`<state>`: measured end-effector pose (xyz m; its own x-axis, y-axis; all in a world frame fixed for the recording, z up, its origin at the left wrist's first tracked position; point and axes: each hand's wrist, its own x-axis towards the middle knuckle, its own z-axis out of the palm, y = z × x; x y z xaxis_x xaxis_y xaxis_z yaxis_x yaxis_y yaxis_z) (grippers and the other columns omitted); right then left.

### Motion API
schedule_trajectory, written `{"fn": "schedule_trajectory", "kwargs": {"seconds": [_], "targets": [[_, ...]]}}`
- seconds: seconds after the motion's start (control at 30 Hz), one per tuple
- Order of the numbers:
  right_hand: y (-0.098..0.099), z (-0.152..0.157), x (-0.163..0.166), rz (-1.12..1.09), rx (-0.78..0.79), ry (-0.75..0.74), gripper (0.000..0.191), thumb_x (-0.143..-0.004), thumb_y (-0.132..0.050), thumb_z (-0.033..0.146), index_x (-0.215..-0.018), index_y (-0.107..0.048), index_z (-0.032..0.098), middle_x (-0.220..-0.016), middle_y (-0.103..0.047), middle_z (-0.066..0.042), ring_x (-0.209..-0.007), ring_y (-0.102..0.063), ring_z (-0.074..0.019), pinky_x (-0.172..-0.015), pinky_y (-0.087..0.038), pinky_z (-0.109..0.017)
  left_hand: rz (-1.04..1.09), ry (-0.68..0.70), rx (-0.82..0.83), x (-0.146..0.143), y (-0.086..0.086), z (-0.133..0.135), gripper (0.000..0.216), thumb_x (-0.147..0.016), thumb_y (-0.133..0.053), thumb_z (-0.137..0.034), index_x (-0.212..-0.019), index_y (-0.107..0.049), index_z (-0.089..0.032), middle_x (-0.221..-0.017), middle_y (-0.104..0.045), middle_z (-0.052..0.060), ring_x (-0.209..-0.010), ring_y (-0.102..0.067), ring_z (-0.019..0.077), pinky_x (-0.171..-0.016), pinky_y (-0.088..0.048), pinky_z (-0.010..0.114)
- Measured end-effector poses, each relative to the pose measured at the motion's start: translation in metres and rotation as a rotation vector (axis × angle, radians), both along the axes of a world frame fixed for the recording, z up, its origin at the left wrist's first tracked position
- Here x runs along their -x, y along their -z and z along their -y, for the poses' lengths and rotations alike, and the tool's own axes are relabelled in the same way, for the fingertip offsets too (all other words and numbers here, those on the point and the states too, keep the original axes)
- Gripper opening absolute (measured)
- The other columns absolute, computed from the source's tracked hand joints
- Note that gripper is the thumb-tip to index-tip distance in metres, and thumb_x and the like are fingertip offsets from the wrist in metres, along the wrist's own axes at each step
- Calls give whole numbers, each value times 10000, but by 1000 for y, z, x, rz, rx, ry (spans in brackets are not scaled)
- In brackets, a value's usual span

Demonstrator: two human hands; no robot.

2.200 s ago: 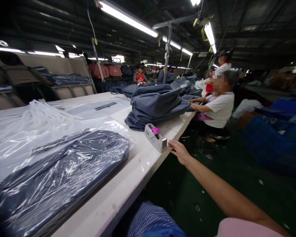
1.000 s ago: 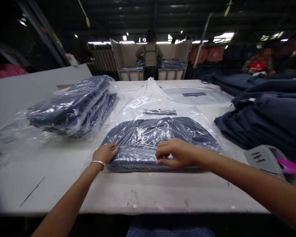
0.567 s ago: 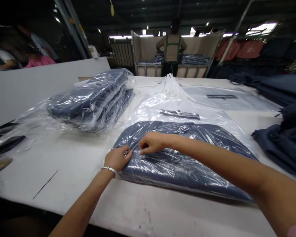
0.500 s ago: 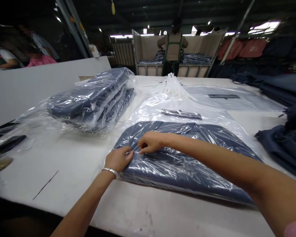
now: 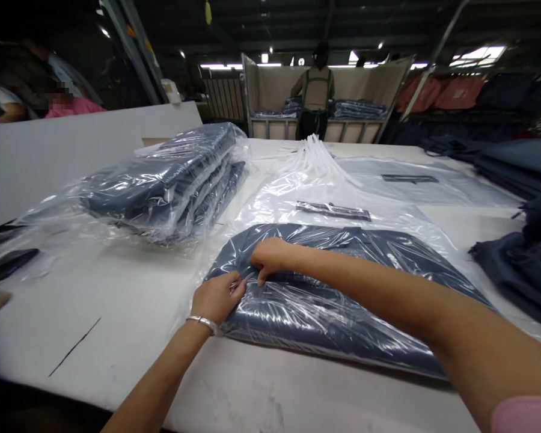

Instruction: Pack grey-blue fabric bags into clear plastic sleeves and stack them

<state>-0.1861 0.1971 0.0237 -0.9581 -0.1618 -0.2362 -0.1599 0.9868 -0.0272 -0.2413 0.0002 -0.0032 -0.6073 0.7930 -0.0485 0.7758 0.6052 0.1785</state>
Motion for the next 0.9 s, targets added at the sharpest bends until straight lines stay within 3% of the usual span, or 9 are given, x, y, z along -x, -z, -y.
{"fn": "schedule_trajectory", "kwargs": {"seconds": [0.1, 0.23, 0.3, 0.37, 0.47, 0.6, 0.73, 0.8, 0.9], "targets": [[3, -16, 3, -58, 37, 65, 385, -713, -723, 605, -760, -699, 224, -726, -677, -19, -646, -560, -161, -556, -277, -256, -9, -4, 19, 0, 1, 0, 312, -906, -409, -470, -852, -634, -261, -824, -715, 34, -758, -652, 208, -595, -379, 292], [-8, -16, -21, -301, 3, 338, 232, -869, -638, 417, -911, -696, 196, -925, -690, -69, -798, -609, -200, -626, -349, -267, -20, 1, 49, 1, -2, -2, 308, -906, -397, -462, -858, -630, -266, -842, -718, 38, -769, -653, 208, -633, -406, 296], [-7, 2, -47, -420, 59, 397, 281, -966, -482, 370, -1066, -664, 181, -1041, -675, -97, -867, -618, -205, -696, -400, -287, -29, 11, 52, 1, -3, -3, 303, -903, -399, -457, -854, -630, -267, -844, -718, 40, -772, -655, 208, -647, -416, 298], [1, 24, -73, -480, 195, 306, 367, -995, -406, 405, -1220, -604, 192, -1160, -653, -99, -1003, -609, -212, -834, -432, -318, -37, 19, 52, 1, -4, -4, 299, -899, -405, -453, -847, -632, -266, -846, -718, 45, -787, -658, 211, -663, -425, 302], [19, 54, -105, -405, 278, 184, 570, -928, -483, 560, -1357, -523, 186, -1370, -550, -129, -1281, -470, -295, -1080, -312, -465, -55, 24, 38, -1, -5, -4, 307, -896, -404, -456, -840, -639, -266, -856, -718, 60, -821, -660, 223, -690, -438, 316], [21, 85, -143, -525, 297, 518, 547, -905, -549, 504, -1330, -556, 160, -1410, -504, -176, -1341, -393, -359, -1115, -244, -568, -67, 12, 12, -3, -7, -4, 349, -898, -388, -472, -860, -658, -254, -887, -717, 95, -848, -660, 243, -704, -451, 335], [27, 127, -206, -499, 897, 640, 357, -921, -530, 462, -1165, -655, 234, -1125, -690, -101, -1044, -628, -285, -949, -470, -470, -22, 14, -12, 10, -14, -4, 332, -872, -456, -494, -869, -664, -237, -904, -723, 65, -858, -658, 218, -708, -461, 302], [42, 143, -242, -389, 1345, 849, 401, -901, -540, 529, -1118, -659, 213, -1033, -710, -102, -941, -672, -267, -867, -526, -440, 22, 34, -16, 21, -21, -5, 301, -850, -514, -483, -863, -670, -226, -854, -726, 27, -815, -659, 180, -696, -464, 259], [67, 151, -285, -395, 2004, 1187, 513, -834, -649, 536, -1189, -590, 170, -1196, -656, -138, -1083, -646, -248, -970, -503, -386, 46, 47, -20, 31, -35, -6, 265, -819, -588, -449, -861, -684, -206, -809, -732, 10, -777, -667, 168, -679, -476, 235]]}}
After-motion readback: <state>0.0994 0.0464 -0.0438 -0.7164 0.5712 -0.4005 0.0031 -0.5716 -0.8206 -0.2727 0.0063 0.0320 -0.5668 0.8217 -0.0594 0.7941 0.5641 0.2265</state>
